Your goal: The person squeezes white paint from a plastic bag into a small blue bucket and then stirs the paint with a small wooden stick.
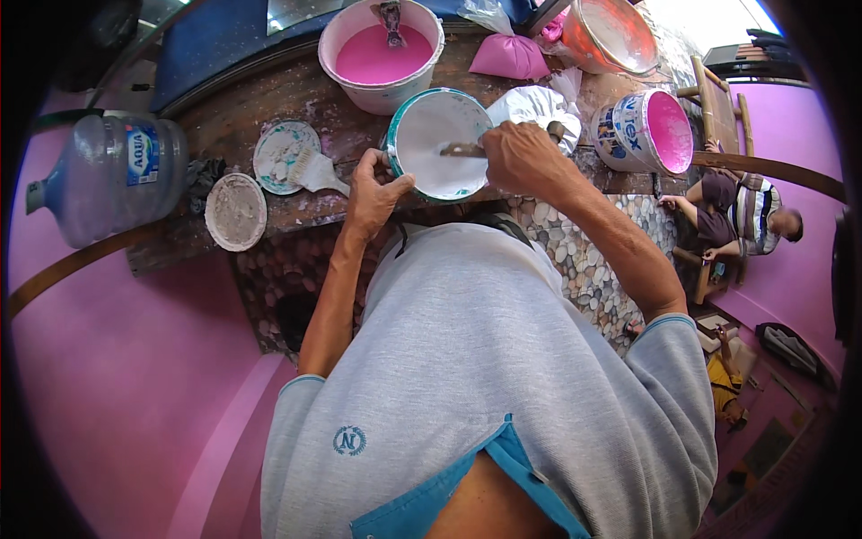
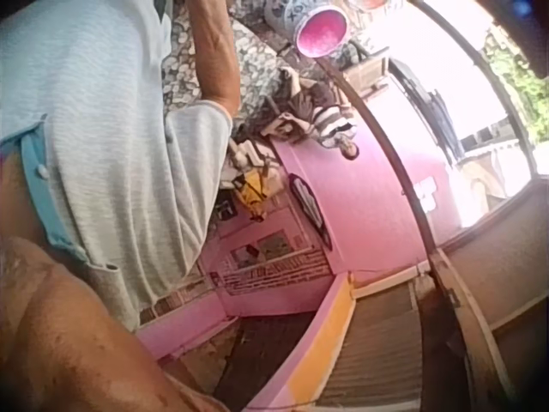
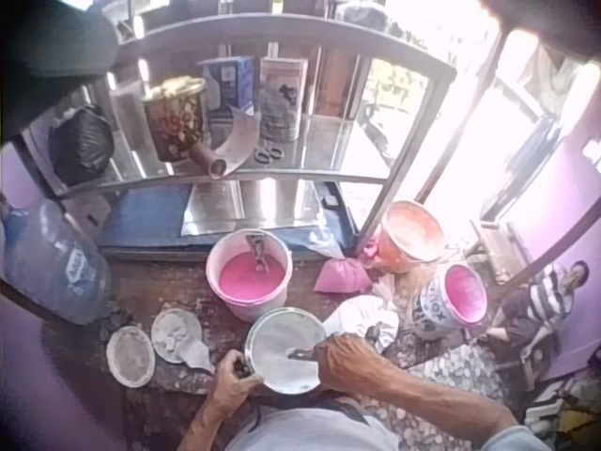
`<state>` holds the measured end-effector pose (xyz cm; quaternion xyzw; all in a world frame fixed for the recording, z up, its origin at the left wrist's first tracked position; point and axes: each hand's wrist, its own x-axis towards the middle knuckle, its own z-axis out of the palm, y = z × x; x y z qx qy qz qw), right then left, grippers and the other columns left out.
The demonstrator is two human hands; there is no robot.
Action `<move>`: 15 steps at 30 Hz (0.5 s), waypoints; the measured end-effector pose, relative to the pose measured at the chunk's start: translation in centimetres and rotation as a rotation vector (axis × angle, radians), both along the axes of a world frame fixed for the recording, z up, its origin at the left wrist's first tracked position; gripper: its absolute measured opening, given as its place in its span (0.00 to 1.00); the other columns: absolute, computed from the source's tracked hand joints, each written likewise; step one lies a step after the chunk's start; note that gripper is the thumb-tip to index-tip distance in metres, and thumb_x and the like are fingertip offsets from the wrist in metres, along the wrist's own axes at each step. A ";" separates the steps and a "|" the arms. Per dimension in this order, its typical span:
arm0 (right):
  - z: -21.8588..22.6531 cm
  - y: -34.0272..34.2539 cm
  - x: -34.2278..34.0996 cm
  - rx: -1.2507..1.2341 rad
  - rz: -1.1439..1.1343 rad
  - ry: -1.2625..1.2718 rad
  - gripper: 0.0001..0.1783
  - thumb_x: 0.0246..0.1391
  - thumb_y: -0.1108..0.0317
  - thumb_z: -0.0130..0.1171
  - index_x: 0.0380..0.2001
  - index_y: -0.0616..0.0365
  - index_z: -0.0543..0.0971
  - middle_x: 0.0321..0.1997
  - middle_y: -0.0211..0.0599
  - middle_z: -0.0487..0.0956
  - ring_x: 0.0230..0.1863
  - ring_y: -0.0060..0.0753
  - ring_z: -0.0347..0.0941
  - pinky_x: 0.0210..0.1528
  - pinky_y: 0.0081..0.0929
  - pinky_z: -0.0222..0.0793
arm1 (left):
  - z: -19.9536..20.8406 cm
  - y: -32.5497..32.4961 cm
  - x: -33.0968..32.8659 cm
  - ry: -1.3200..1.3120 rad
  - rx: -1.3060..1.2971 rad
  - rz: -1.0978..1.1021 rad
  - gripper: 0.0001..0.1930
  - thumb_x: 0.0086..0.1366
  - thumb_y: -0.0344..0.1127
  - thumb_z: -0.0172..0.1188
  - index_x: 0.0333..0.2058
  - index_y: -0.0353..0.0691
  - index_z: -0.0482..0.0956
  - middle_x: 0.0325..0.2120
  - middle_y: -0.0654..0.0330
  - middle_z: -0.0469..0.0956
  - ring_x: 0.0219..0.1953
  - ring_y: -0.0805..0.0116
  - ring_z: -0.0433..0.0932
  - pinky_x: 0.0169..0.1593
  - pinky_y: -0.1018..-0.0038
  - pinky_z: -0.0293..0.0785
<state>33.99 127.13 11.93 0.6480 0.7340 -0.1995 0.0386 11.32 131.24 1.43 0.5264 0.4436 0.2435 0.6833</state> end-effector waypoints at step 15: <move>0.3 -0.2 0.7 -0.055 -0.107 -0.096 0.11 0.42 0.70 0.51 0.25 0.65 0.79 0.24 0.54 0.78 0.28 0.50 0.77 0.34 0.40 0.72 | 0.3 -0.1 0.6 -0.004 0.043 -0.003 0.13 0.54 0.28 0.64 0.34 0.38 0.68 0.27 0.66 0.72 0.29 0.82 0.70 0.34 0.83 0.69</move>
